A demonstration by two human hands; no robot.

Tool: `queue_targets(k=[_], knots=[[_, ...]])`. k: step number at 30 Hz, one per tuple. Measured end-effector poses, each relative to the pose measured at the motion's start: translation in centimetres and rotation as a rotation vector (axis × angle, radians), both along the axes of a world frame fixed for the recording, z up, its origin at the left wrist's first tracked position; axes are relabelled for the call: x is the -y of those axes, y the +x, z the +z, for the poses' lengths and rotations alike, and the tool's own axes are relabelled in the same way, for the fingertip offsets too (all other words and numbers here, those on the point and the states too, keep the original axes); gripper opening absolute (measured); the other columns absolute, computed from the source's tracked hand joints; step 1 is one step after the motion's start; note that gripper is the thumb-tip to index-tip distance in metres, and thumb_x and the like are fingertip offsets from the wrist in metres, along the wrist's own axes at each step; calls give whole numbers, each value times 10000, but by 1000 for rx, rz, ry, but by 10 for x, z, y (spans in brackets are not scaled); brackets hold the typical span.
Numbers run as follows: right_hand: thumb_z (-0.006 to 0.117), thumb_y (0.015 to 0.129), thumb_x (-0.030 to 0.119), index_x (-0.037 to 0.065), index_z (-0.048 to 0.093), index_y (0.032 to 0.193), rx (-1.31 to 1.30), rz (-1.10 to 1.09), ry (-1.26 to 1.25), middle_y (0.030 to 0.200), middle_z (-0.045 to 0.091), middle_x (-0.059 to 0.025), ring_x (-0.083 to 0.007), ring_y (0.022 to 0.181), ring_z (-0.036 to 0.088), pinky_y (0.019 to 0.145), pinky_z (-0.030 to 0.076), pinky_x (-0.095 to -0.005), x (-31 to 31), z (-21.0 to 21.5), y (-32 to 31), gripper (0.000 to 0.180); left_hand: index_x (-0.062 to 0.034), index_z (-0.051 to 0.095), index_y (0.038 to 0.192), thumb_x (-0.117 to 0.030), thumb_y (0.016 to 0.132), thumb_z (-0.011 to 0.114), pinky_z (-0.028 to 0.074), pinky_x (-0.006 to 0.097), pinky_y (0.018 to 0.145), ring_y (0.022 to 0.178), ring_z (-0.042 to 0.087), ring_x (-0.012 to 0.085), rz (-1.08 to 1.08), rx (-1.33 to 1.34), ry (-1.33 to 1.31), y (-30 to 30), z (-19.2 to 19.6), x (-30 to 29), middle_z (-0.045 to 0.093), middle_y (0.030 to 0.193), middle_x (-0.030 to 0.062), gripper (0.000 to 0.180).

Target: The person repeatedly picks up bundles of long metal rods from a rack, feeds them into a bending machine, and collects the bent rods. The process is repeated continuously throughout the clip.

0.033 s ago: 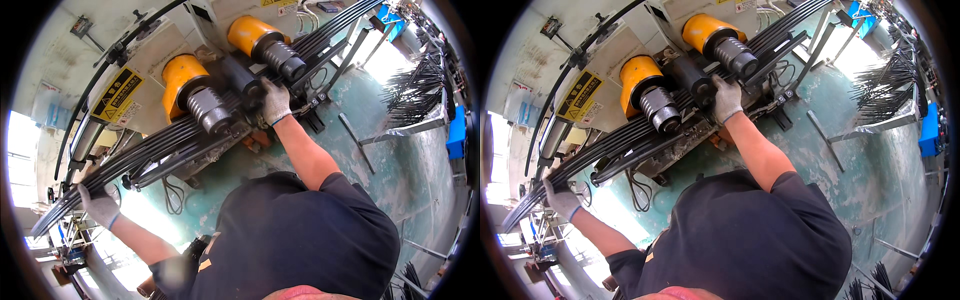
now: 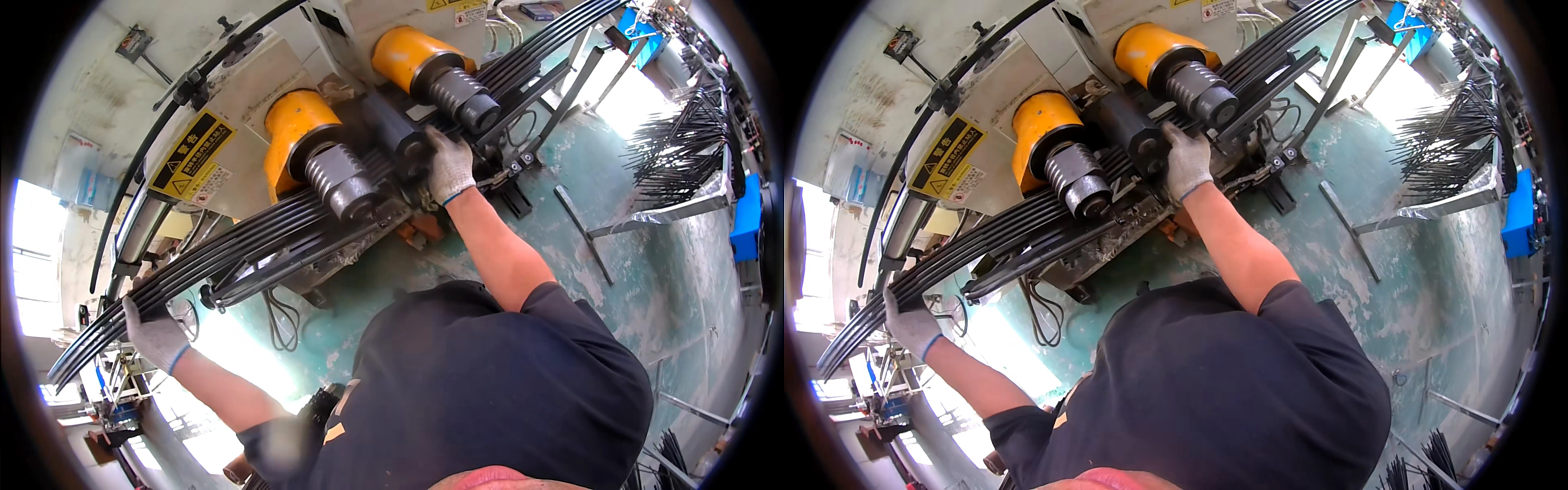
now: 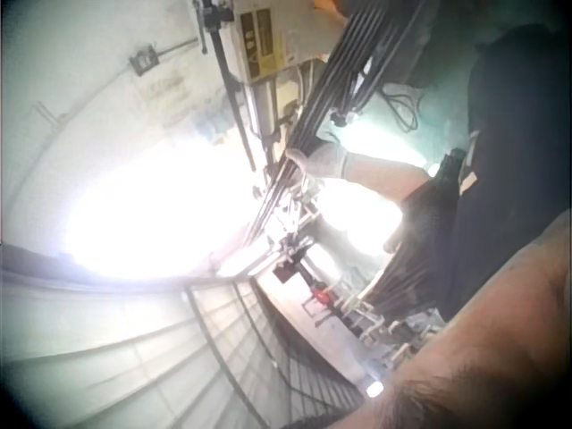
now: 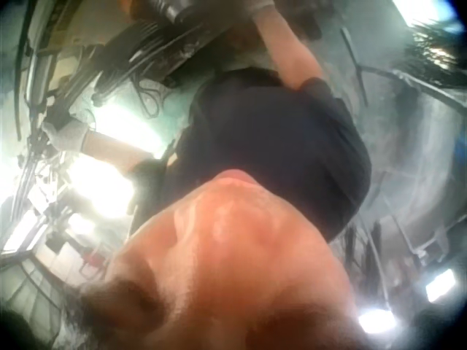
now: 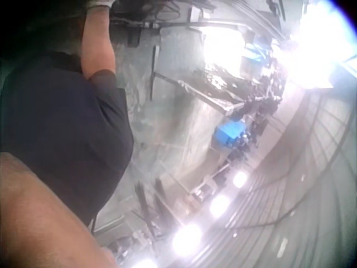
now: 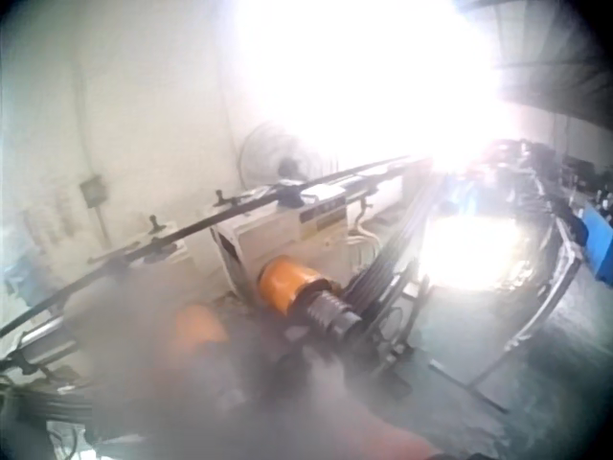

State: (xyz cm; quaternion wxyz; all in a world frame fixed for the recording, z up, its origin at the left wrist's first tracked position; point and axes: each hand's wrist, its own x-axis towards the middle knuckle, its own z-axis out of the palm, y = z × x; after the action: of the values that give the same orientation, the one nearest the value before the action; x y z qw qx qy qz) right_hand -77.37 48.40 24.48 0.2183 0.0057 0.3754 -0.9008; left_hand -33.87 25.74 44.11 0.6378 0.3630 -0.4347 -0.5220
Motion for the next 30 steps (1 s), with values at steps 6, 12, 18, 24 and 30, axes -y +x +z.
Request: queue_targets(k=[6,12,18,24,30], knots=[[748,899,85,-23,636,1217,-290,-16,167,1085,691,-113,-192,973,659,841,546,-345,8,-18,-22,354,103,622,1315,-162,1048,533,502,379,1040,1115,691,284,50,140,-189,-38,65,8,715,1198,213,387],[766,896,93,-26,647,1230,-401,-11,143,1132,700,-108,-188,970,672,854,547,-339,6,-18,-25,374,49,694,1227,-185,979,655,590,349,873,967,719,258,30,371,-433,-113,115,-33,728,1132,193,343],[773,884,67,-20,650,1222,-191,86,59,1115,699,-91,-180,959,667,854,546,-331,4,-16,-35,370,-22,698,1262,-103,1009,594,570,332,916,1042,716,227,76,991,-875,-171,130,-47,740,1145,141,286],[771,881,53,-18,670,1184,-295,100,104,1107,699,-76,-162,965,657,864,528,-322,12,-26,-38,327,-70,702,1246,-95,940,643,574,298,796,929,698,177,170,1261,-1356,-212,132,-36,727,998,73,313],[741,880,6,-30,714,1100,-352,51,168,1078,699,-69,-151,957,650,881,515,-312,1,-31,-46,225,39,616,1271,-122,930,600,507,304,812,924,613,157,-146,707,-928,-267,125,-122,632,980,65,377]])
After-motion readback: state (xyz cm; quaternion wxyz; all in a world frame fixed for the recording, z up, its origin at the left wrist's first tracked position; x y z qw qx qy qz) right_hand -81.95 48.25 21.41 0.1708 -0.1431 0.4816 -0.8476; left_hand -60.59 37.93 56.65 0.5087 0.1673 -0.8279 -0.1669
